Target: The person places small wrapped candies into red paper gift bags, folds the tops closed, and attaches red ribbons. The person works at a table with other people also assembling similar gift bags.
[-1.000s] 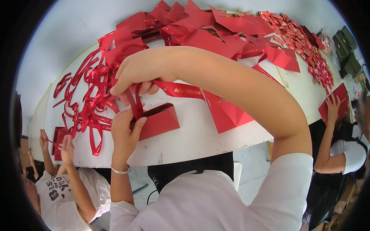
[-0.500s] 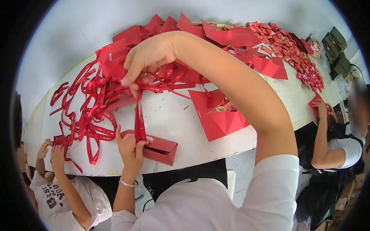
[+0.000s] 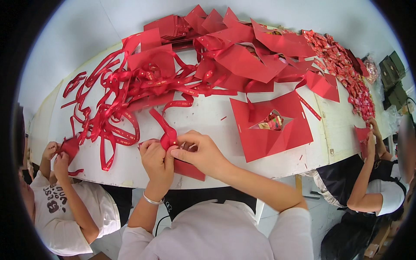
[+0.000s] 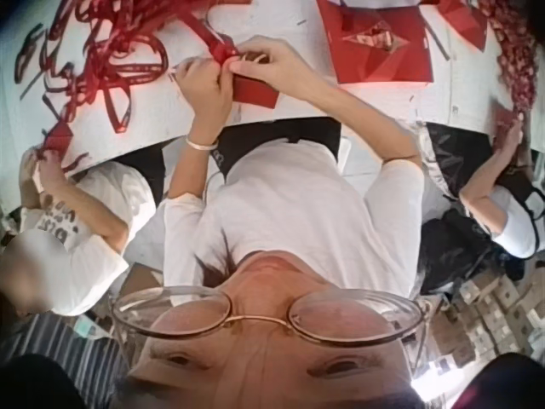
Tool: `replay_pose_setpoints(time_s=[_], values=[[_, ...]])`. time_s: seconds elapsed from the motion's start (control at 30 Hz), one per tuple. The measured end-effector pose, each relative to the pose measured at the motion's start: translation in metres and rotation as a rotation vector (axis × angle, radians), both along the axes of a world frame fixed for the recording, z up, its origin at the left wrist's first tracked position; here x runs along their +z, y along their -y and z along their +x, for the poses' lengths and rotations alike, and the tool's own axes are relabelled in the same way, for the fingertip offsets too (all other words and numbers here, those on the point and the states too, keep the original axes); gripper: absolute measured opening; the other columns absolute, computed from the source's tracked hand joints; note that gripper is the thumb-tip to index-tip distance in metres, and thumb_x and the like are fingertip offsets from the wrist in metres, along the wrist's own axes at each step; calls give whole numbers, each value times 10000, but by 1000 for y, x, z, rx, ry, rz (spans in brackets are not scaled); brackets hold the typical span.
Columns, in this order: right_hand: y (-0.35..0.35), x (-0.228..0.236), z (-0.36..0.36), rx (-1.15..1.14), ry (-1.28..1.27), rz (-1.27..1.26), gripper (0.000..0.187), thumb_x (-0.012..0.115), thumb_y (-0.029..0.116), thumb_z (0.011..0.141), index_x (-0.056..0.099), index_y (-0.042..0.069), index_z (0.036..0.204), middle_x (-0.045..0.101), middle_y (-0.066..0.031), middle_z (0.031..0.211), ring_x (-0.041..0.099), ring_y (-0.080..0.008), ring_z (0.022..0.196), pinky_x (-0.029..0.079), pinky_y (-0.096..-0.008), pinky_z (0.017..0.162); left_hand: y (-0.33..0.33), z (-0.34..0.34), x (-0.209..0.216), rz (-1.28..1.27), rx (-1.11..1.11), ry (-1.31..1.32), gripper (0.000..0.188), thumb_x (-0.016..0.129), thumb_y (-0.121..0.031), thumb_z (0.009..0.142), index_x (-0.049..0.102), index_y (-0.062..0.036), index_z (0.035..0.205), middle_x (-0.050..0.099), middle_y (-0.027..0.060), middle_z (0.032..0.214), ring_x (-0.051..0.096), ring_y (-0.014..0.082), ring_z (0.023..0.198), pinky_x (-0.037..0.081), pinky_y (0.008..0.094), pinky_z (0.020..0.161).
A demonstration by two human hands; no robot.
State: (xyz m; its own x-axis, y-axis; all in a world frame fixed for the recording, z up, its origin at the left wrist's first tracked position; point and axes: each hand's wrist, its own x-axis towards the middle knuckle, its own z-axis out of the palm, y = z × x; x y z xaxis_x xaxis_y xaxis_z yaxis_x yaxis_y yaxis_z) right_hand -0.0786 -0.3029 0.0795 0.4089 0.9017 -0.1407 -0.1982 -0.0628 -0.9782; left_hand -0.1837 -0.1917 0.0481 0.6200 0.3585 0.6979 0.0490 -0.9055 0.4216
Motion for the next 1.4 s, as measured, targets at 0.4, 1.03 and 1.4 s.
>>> replay_pose_setpoints(time_s=[0.4, 1.03, 1.4], values=[[4, -19, -12, -236, 714, 275, 55, 596, 58, 835, 575, 8, 846, 589, -92, 753, 557, -172, 650, 444, -304, 573, 8, -18, 27, -424, -77, 23, 163, 562, -128, 865, 592, -12, 755, 587, 56, 653, 553, 221, 594, 420, 445, 882], [-5, 4, 18, 102, 786, 576, 55, 562, 41, 837, 560, -4, 805, 539, -171, 1083, 540, -303, 955, 439, -378, 826, 12, -16, 51, -192, -220, -401, 150, 546, -74, 796, 525, 4, 922, 564, 126, 803, 515, 306, 729, 363, 403, 634], [-8, 44, 38, 567, 1190, -79, 573, 662, 445, 750, 452, 50, 1108, 565, -110, 970, 604, -306, 753, 476, -380, 608, -16, -12, 60, -793, -282, -590, 291, 408, -223, 954, 552, 16, 875, 591, 134, 674, 579, 273, 627, 428, 338, 577]])
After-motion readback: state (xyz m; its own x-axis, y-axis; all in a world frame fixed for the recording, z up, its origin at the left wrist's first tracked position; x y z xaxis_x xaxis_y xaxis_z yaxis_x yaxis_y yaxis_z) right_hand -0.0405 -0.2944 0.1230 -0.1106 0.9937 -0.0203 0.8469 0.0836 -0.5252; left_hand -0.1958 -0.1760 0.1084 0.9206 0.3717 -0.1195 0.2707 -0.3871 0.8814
